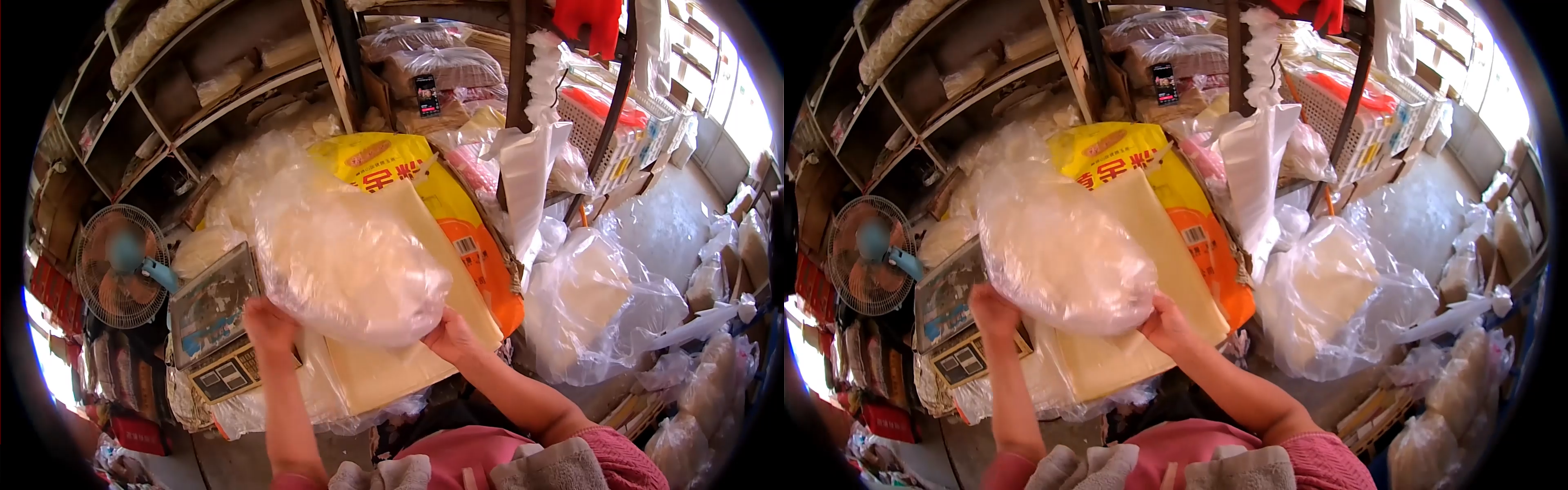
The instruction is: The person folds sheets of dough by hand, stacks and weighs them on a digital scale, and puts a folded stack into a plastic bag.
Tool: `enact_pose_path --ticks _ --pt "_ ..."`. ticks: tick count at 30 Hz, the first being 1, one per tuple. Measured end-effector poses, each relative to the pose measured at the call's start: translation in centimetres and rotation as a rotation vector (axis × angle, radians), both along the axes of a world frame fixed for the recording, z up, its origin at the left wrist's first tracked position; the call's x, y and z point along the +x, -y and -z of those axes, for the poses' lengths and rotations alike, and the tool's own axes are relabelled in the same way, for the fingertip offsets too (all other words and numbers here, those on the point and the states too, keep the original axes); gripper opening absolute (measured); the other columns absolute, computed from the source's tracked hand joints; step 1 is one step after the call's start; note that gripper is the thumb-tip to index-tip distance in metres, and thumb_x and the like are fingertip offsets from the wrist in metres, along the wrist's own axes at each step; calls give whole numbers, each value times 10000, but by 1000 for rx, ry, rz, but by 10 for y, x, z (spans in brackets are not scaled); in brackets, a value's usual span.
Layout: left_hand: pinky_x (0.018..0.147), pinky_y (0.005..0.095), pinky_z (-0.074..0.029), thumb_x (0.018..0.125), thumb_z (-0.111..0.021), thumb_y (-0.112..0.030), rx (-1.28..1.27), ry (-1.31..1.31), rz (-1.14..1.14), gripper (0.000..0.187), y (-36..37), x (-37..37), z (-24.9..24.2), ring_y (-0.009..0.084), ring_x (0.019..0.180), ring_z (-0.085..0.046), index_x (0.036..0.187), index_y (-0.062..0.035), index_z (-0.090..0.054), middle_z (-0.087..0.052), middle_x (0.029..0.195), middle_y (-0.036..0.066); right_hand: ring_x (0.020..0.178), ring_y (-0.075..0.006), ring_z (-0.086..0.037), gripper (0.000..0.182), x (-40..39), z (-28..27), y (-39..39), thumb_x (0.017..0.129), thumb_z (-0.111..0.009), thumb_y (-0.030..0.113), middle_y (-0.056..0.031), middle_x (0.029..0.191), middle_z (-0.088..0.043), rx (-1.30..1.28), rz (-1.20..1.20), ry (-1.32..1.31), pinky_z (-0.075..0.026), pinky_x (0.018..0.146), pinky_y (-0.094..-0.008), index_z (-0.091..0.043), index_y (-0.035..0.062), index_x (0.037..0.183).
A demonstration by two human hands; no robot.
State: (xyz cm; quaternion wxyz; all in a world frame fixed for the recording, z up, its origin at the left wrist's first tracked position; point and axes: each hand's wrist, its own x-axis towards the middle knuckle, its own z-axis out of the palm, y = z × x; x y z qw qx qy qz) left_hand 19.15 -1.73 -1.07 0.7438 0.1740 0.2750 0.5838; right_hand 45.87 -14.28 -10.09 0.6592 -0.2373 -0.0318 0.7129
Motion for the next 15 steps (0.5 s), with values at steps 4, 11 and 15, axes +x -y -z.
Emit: enact_pose_path --ticks 4,11,15 --pt "807 398 -493 873 -481 -245 55 -262 160 346 -70 15 -37 255 931 -593 1105 0 -554 -600 1074 123 994 -185 -601 269 -5 -12 1 944 -436 160 -63 1089 -616 37 0 46 -489 895 -353 -532 32 1160" --pt "803 378 -491 877 -490 -228 113 -880 385 306 -144 36 47 228 925 -591 1081 -12 -562 -607 1055 113 873 -172 -624 204 6 31 -7 946 -449 125 -62 976 -641 -42 51 185 -522 758 -321 -580 17 1058" --pt "800 366 -489 879 -495 -218 100 -948 396 283 -150 31 77 213 922 -590 1068 -19 -567 -611 1044 108 757 -160 -618 146 7 54 -3 925 -486 98 -58 862 -638 -105 91 170 -520 661 -306 -592 19 986"
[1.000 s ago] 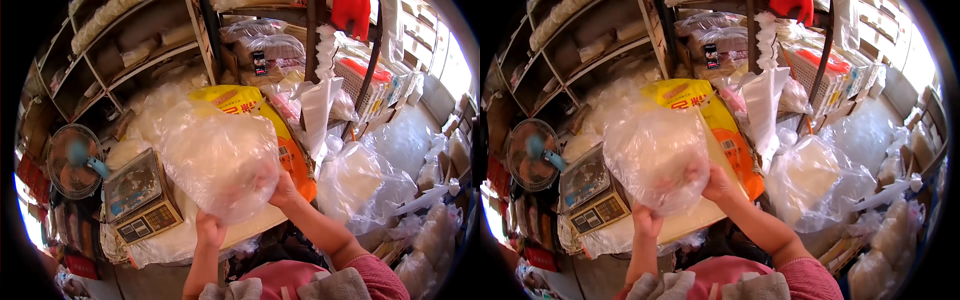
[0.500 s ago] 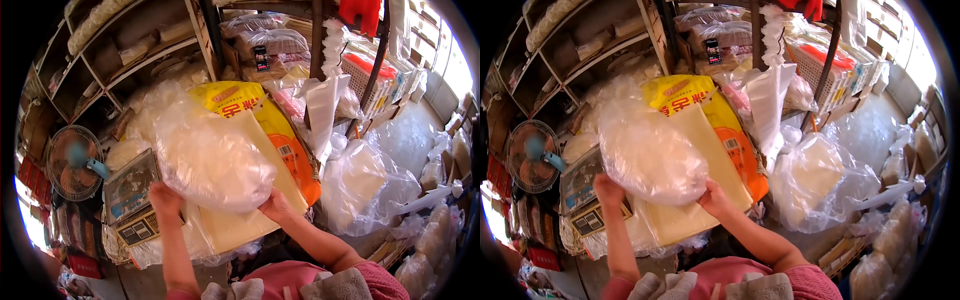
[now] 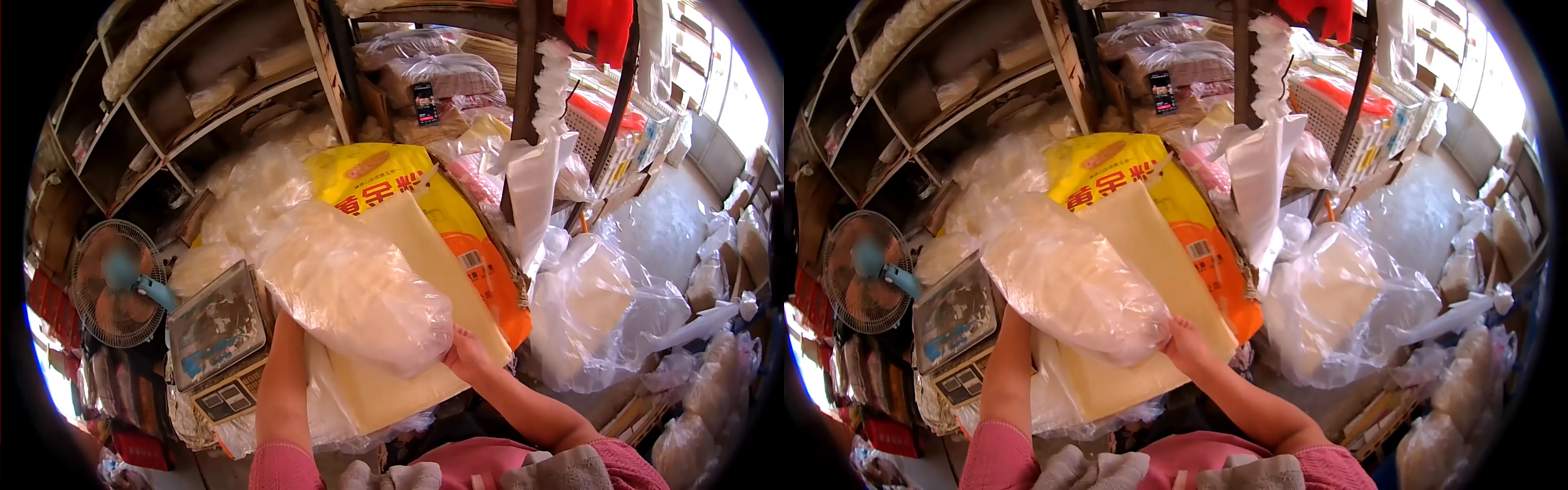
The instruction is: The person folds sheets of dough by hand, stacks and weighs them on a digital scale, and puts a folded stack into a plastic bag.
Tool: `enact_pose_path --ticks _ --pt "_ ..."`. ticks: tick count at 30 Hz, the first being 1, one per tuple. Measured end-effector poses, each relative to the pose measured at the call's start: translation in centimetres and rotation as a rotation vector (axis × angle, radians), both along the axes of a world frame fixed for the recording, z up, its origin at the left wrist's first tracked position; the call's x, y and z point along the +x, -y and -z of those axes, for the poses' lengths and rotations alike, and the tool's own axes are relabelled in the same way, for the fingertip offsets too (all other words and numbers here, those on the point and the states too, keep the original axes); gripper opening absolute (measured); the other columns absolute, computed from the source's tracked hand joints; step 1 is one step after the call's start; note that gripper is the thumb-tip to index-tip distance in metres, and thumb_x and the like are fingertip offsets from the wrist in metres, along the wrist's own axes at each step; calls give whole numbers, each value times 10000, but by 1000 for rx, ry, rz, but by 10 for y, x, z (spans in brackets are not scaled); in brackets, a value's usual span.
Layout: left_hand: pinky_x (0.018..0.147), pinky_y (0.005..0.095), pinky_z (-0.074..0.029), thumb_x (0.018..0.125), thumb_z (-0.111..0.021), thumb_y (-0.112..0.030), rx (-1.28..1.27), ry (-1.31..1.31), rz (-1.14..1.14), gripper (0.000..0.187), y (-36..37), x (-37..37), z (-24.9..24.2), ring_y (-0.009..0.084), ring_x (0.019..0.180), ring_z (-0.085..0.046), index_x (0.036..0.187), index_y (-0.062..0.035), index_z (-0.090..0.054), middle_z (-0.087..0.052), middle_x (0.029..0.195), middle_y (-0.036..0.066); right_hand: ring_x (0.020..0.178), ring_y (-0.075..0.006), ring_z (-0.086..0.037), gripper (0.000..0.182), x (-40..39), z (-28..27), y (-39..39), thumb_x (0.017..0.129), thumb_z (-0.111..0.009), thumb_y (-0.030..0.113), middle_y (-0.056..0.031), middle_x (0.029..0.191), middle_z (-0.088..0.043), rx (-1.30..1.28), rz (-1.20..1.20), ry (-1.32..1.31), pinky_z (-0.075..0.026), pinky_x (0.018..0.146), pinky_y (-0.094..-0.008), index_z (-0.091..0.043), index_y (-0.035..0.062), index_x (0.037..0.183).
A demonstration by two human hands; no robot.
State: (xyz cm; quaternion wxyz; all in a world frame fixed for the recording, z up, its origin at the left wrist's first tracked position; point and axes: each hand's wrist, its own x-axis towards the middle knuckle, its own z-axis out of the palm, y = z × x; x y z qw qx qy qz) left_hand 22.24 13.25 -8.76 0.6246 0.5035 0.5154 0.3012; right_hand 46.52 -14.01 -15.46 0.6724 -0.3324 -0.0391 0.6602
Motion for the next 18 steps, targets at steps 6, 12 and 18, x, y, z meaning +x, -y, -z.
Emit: enact_pose_path --ticks 6,12,18 --pt "797 348 -487 883 -502 -203 -2 7 -25 250 1 -13 17 190 917 -588 1047 -30 -574 -617 1027 100 732 -195 -621 212 -5 -1 20 891 -543 178 -88 857 -632 -228 -309 484 -534 644 -339 -590 7 1007" --pt "793 331 -484 886 -509 -188 -90 291 -172 216 59 -11 67 167 912 -586 1027 -40 -581 -623 1011 92 755 -194 -617 318 -7 -21 12 908 -517 290 -95 916 -624 -268 -357 510 -531 691 -324 -587 11 1043" --pt "789 313 -482 890 -517 -174 408 526 -121 184 94 30 -31 144 907 -585 1006 -51 -588 -629 994 83 821 -184 -612 369 15 -132 -23 923 -479 347 -85 968 -616 -61 -29 -34 -509 736 -310 -586 18 1052"
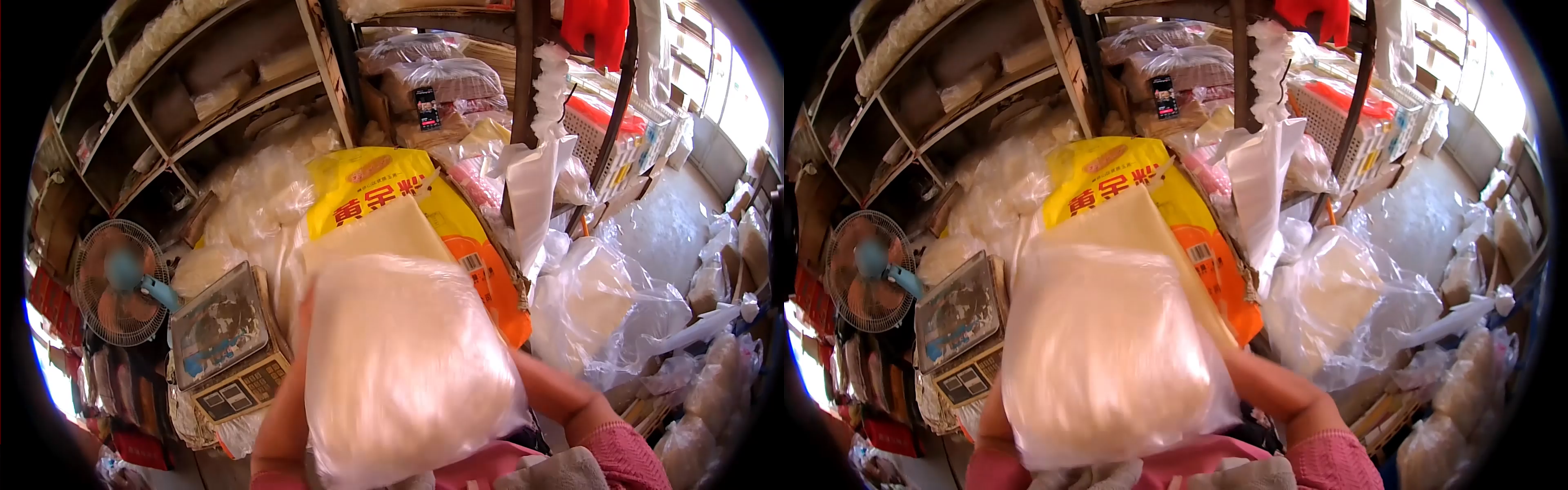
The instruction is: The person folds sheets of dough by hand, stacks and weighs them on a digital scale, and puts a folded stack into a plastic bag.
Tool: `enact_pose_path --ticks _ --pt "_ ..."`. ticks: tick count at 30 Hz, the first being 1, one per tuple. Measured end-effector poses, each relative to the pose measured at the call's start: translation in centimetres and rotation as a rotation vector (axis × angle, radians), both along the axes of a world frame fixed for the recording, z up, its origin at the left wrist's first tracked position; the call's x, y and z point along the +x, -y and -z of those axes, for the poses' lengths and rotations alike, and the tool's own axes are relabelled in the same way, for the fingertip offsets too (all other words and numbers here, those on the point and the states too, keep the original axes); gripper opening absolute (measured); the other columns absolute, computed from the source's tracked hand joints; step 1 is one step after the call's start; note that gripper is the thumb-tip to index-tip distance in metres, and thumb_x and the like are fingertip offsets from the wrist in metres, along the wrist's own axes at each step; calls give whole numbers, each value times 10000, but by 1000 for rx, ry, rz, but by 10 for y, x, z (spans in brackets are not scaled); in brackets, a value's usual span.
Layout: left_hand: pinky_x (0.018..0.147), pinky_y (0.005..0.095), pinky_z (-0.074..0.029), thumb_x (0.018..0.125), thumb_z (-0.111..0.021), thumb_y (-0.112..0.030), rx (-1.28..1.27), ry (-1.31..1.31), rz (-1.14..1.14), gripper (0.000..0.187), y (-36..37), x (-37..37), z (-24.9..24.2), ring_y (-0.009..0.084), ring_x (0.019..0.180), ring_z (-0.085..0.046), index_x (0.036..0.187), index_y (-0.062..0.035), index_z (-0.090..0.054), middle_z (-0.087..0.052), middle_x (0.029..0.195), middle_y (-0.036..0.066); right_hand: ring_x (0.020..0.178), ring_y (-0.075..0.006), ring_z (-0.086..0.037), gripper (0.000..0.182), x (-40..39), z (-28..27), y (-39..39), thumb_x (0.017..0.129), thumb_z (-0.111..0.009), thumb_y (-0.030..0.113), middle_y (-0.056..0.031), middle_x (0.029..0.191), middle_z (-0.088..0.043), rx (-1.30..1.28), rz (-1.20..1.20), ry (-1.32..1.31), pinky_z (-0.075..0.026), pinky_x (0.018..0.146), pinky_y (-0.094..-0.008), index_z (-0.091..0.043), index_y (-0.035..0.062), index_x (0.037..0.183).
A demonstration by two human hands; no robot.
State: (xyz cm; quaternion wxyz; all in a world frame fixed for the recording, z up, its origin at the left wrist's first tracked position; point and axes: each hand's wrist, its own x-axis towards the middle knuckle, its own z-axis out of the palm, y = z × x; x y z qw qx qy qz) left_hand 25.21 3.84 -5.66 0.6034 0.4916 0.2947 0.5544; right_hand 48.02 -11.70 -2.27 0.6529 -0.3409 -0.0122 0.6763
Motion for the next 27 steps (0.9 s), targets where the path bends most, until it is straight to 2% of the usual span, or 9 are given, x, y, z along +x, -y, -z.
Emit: enact_pose_path --ticks 2,3,5,7,10,13,16,20,27 --pt "788 307 -481 891 -519 -169 299 -110 -21 173 -7 -1 -66 136 905 -584 999 -54 -590 -631 989 81 843 -180 -610 386 13 -37 -32 929 -467 366 -82 986 -613 130 88 87 -502 750 -306 -586 21 1055" --pt "788 304 -480 891 -520 -166 439 -219 -37 168 -4 -4 -94 132 904 -584 996 -56 -591 -632 986 79 851 -220 -572 283 20 -51 -38 889 -490 268 -89 948 -584 419 89 533 -472 772 -313 -568 20 1001" --pt "768 313 -484 878 -528 -143 752 -522 -88 148 18 -13 -134 159 869 -595 972 -52 -598 -636 944 87 865 -301 -495 98 33 -78 -50 810 -536 73 -104 871 -525 756 572 1588 -411 814 -328 -531 19 892" --pt "758 329 -488 848 -547 -115 1044 -870 -83 145 25 -30 -142 200 855 -602 967 -53 -602 -636 921 97 839 -325 -487 126 53 -68 -56 708 -592 55 -112 838 -510 870 568 2033 -408 819 -398 -514 34 805" --pt "758 378 -494 762 -587 -69 1261 -1413 149 218 30 -52 -84 295 865 -592 979 -70 -600 -624 927 118 882 -272 -519 98 74 -18 -28 704 -588 99 -78 815 -537 1001 119 2552 -393 878 -489 -540 62 781" --pt "745 418 -492 688 -581 -12 1321 -1361 247 308 64 -35 -16 341 848 -570 985 -89 -570 -590 946 111 904 -223 -529 58 61 49 -1 736 -569 125 -52 791 -557 943 -223 2829 -348 951 -549 -573 85 777" --pt "747 425 -477 691 -550 34 1151 -1528 271 329 64 -14 5 341 839 -555 1000 -79 -538 -549 941 118 892 -212 -546 85 39 46 -7 760 -549 141 -39 765 -584 844 -178 2874 -307 1018 -536 -603 80 786" --pt "797 418 -456 661 -560 84 1163 -1586 46 376 27 -6 18 337 877 -546 1006 -63 -531 -521 968 142 865 -210 -562 100 32 43 -38 753 -561 140 -43 777 -617 660 -264 2983 -342 970 -485 -634 84 791" --pt "794 373 -447 713 -563 24 1212 -1743 266 320 94 -37 13 277 856 -551 1017 -72 -583 -528 954 129 922 -209 -541 97 37 55 -13 748 -561 133 -31 821 -601 641 -491 3085 -321 987 -436 -637 94 793"
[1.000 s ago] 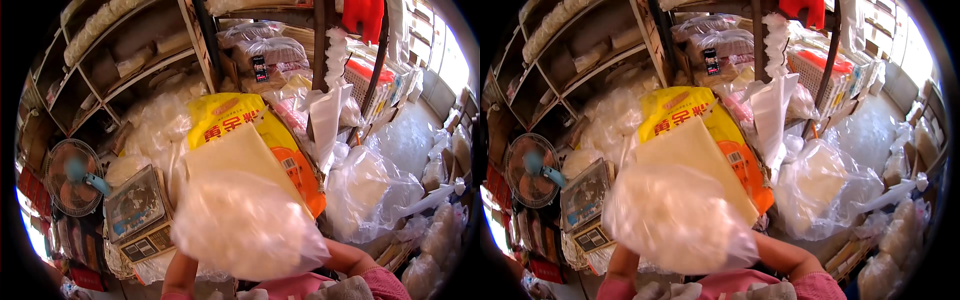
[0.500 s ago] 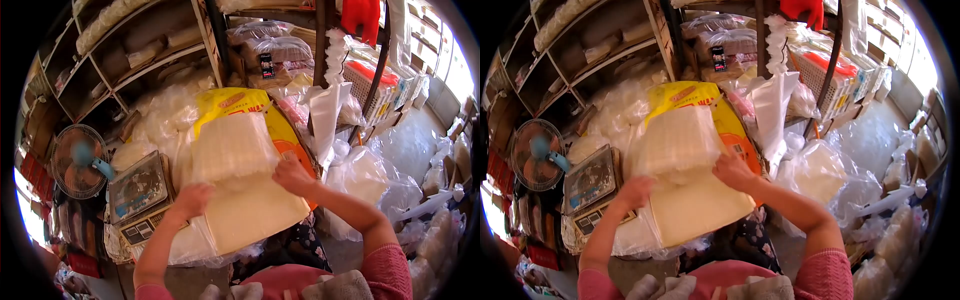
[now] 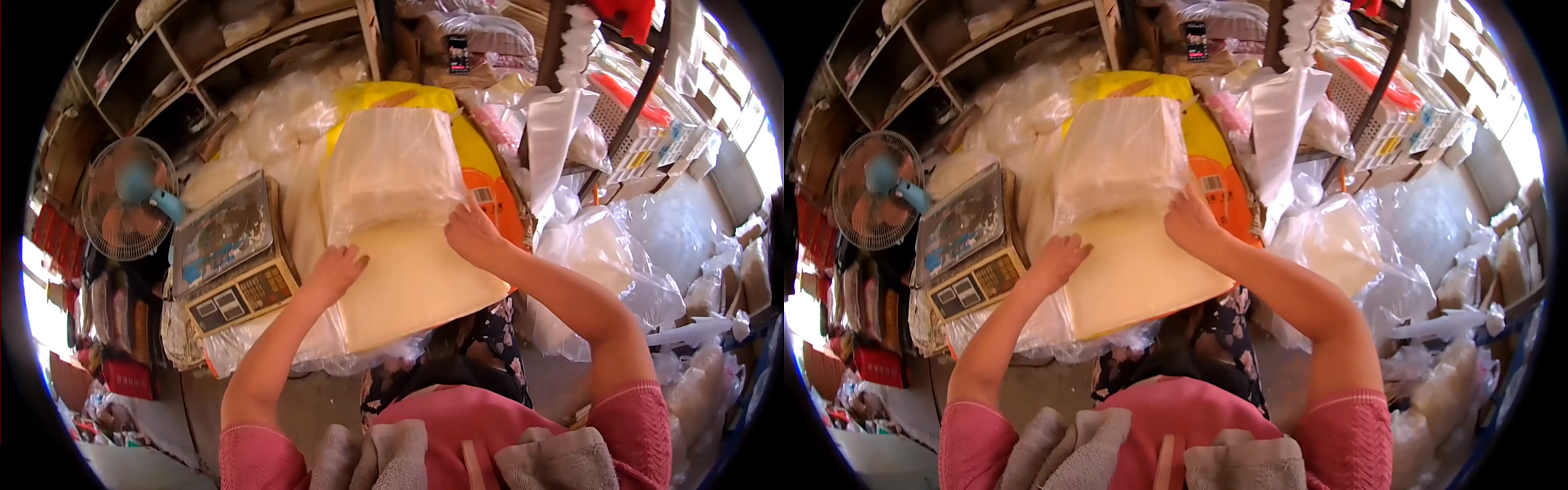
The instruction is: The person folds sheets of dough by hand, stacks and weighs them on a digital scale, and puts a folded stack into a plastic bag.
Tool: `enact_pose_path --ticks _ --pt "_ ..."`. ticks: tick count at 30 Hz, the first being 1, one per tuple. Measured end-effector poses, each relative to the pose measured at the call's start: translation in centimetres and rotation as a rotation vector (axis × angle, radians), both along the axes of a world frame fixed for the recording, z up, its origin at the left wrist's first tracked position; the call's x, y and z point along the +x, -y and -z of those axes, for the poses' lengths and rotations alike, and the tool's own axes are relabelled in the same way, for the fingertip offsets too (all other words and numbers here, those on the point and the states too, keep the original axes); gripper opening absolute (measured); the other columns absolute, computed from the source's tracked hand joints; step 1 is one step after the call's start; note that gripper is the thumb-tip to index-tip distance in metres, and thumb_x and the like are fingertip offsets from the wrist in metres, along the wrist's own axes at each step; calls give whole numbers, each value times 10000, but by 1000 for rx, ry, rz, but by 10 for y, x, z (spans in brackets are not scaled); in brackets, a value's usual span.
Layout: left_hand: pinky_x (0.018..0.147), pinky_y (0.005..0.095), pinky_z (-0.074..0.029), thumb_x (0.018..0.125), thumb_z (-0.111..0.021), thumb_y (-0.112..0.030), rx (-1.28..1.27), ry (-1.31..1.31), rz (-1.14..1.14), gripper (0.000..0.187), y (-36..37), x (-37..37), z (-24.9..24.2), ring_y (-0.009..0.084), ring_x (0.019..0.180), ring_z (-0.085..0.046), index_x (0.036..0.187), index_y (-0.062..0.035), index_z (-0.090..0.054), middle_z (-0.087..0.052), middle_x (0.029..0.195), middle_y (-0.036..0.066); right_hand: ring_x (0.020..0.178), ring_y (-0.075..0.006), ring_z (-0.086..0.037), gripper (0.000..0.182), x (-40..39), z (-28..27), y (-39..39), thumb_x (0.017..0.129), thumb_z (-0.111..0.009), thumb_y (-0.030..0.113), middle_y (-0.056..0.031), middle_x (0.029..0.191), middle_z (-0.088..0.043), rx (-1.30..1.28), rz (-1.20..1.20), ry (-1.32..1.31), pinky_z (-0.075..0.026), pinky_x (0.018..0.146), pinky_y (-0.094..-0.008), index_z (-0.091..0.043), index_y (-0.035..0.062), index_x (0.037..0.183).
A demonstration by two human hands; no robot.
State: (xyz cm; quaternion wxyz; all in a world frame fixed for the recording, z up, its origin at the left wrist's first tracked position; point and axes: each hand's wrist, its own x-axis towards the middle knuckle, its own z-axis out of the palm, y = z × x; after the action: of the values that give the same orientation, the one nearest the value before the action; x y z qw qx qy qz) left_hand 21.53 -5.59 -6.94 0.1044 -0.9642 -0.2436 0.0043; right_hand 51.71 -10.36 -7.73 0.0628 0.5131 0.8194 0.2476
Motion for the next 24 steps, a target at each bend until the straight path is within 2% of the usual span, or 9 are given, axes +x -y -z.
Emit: enact_pose_path --ticks 5,8,11,16,19,21,22,23,24 --pt "860 374 -416 727 -551 19 -26 47 -4 373 11 -48 14 235 874 -552 1076 -102 -601 -529 894 76 894 -194 -534 45 16 -16 19 755 -555 140 -4 764 -542 21 -134 -13 -279 1023 -484 -593 118 747" --pt "924 421 -378 727 -551 35 63 154 -97 451 20 -53 -33 207 922 -558 1152 -113 -590 -535 907 68 871 -199 -534 19 19 -68 24 733 -559 106 -24 728 -521 68 -199 -194 -234 1043 -538 -572 114 745" --pt "963 465 -340 725 -551 50 89 303 25 537 55 -43 -52 177 941 -560 1233 -125 -558 -546 951 58 863 -216 -535 45 10 -92 53 691 -570 78 -40 716 -507 9 -219 -323 -196 1052 -578 -557 97 730" --pt "877 403 -413 740 -553 -69 -94 256 349 468 93 -7 -53 174 885 -545 1205 -118 -574 -544 970 50 891 -221 -541 154 -20 -93 100 605 -618 133 -52 744 -517 -174 -458 -618 -193 1052 -595 -576 76 742" --pt "824 351 -427 654 -577 -17 -156 396 292 531 92 12 -59 200 832 -525 1173 -126 -599 -539 937 40 830 -273 -564 274 -56 -65 101 651 -608 80 -98 822 -579 -112 -442 -947 -411 853 -397 -583 32 920" --pt "797 339 -427 637 -581 10 -207 456 290 523 91 22 -60 224 847 -507 1145 -109 -600 -539 956 45 837 -346 -567 448 -75 -38 86 737 -610 55 -149 846 -599 -348 -191 -1180 -452 764 -402 -521 26 1176" --pt "799 344 -427 636 -589 7 -222 473 302 515 90 28 -58 229 849 -504 1138 -105 -600 -540 963 45 885 -368 -564 473 -83 -25 75 732 -601 22 -167 884 -603 -544 -182 -1379 -473 725 -389 -527 43 1200" --pt "802 349 -427 635 -596 5 -235 486 315 507 89 34 -57 235 851 -501 1131 -101 -600 -541 971 45 935 -334 -583 417 -90 1 61 752 -590 5 -162 946 -610 -584 -432 -1543 -484 717 -368 -549 43 1165" --pt "804 354 -426 634 -604 2 -248 501 326 500 88 40 -58 241 854 -497 1124 -96 -600 -542 979 45 941 -313 -586 395 -97 25 55 766 -588 10 -153 960 -610 -560 -458 -1611 -483 725 -364 -554 44 1158"
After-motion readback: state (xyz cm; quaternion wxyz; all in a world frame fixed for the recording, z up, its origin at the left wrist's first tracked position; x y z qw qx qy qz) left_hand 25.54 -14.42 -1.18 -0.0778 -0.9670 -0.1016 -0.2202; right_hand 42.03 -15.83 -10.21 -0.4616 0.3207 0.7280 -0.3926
